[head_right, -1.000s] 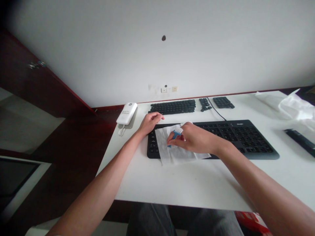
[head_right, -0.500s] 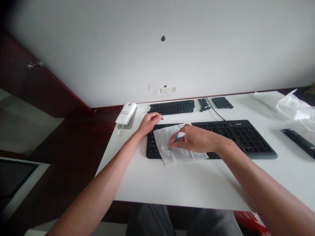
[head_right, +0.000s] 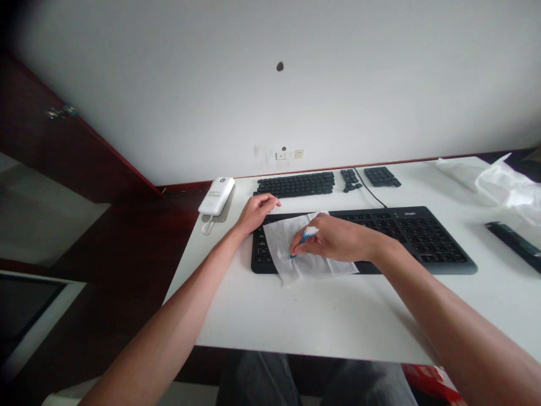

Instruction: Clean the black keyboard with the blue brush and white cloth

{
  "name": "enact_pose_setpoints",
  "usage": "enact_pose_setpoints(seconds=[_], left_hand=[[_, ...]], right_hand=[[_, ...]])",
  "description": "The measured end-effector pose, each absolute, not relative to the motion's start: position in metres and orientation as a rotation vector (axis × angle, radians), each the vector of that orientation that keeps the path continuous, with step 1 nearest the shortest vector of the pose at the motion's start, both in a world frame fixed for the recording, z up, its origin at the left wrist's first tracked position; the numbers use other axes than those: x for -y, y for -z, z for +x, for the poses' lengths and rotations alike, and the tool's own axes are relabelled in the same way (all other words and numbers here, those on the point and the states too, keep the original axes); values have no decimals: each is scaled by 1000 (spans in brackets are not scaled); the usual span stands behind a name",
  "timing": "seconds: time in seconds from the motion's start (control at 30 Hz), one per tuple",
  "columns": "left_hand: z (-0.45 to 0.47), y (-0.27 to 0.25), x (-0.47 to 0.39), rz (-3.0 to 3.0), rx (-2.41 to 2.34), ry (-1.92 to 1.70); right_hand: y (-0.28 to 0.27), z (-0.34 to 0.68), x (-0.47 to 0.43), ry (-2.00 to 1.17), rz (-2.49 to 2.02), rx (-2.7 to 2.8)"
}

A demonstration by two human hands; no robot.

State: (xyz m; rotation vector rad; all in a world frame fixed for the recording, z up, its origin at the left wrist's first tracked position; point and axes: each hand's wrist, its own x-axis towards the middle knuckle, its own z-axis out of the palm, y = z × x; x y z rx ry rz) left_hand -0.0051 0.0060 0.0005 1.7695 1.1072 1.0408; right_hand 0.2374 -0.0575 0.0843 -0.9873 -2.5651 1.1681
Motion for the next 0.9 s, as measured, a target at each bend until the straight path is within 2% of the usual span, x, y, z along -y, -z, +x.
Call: enact_pose_setpoints(seconds=[0.33,0.53,0.73,0.9], left_hand=[[-1,-5,3,1923,-1204,-925],[0,-5,4,1940,-1206,-926],[1,-5,4,1957,-1166,-938],[1,-4,4,1977,-1181,-944]], right_hand=[[-82,235,61,-1105,-1022,2572],[-57,241,63,-1100,-888,2457],[-38,241,71,-864,-801,2455],[-38,241,72,-789,-724,2458]])
